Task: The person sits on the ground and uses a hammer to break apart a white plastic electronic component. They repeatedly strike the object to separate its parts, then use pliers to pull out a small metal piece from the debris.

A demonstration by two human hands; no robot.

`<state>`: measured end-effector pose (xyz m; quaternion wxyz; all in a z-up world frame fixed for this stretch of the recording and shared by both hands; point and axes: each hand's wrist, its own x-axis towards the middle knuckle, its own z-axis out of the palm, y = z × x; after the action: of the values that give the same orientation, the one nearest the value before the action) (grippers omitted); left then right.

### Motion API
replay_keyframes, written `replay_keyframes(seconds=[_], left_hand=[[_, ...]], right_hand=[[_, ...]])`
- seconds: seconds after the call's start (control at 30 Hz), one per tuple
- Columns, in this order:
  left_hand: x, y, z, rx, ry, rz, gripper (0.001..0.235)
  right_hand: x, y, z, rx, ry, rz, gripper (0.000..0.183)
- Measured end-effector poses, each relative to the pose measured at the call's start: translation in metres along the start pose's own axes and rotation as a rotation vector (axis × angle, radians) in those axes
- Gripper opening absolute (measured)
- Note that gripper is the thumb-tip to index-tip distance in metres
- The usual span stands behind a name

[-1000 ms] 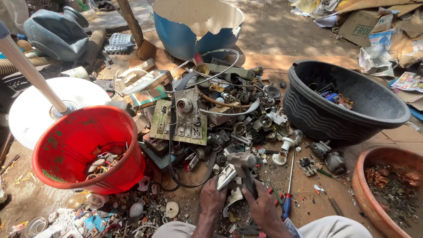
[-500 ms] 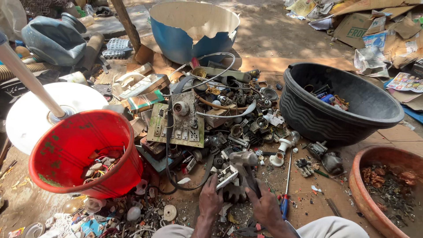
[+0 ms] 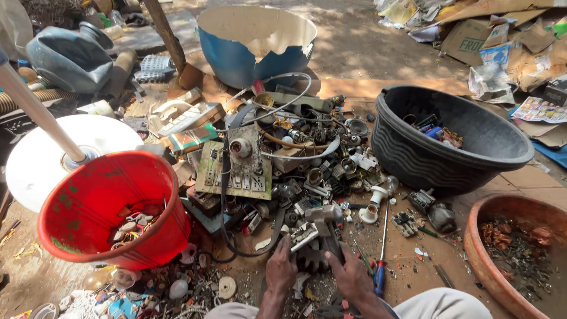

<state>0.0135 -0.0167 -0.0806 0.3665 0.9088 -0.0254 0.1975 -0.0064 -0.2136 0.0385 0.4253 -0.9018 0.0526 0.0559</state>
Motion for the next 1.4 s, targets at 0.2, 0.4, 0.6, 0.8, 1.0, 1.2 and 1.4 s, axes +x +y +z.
replay_keyframes(seconds=[0.2, 0.4, 0.6, 0.8, 1.0, 1.2, 1.4], left_hand=[[-0.008, -0.02, 0.025, -0.014, -0.095, -0.114, 0.054], [-0.003, -0.016, 0.021, 0.041, -0.069, -0.067, 0.045], [0.002, 0.012, -0.011, -0.055, -0.051, -0.072, 0.063], [0.008, 0.027, -0.015, 0.145, 0.183, 0.081, 0.06], [0.006, 0.013, 0.01, 0.014, -0.11, -0.089, 0.022], [-0.004, -0.01, 0.03, 0.018, -0.011, 0.006, 0.023], [0.005, 0.007, 0.013, 0.033, 0.129, 0.071, 0.017]], right_hand=[[-0.016, 0.006, -0.005, 0.073, 0.263, -0.251, 0.056], [0.015, 0.02, 0.013, -0.14, -0.107, 0.173, 0.059], [-0.001, 0.013, -0.014, 0.071, 0.003, -0.002, 0.058], [-0.034, -0.01, -0.027, 0.556, -0.053, 0.164, 0.052], [-0.042, -0.016, -0.039, 0.256, 0.077, 0.123, 0.05], [-0.015, -0.001, -0.024, 0.187, 0.352, -0.59, 0.042], [0.022, -0.027, -0.001, -0.246, -0.182, 0.061, 0.067]])
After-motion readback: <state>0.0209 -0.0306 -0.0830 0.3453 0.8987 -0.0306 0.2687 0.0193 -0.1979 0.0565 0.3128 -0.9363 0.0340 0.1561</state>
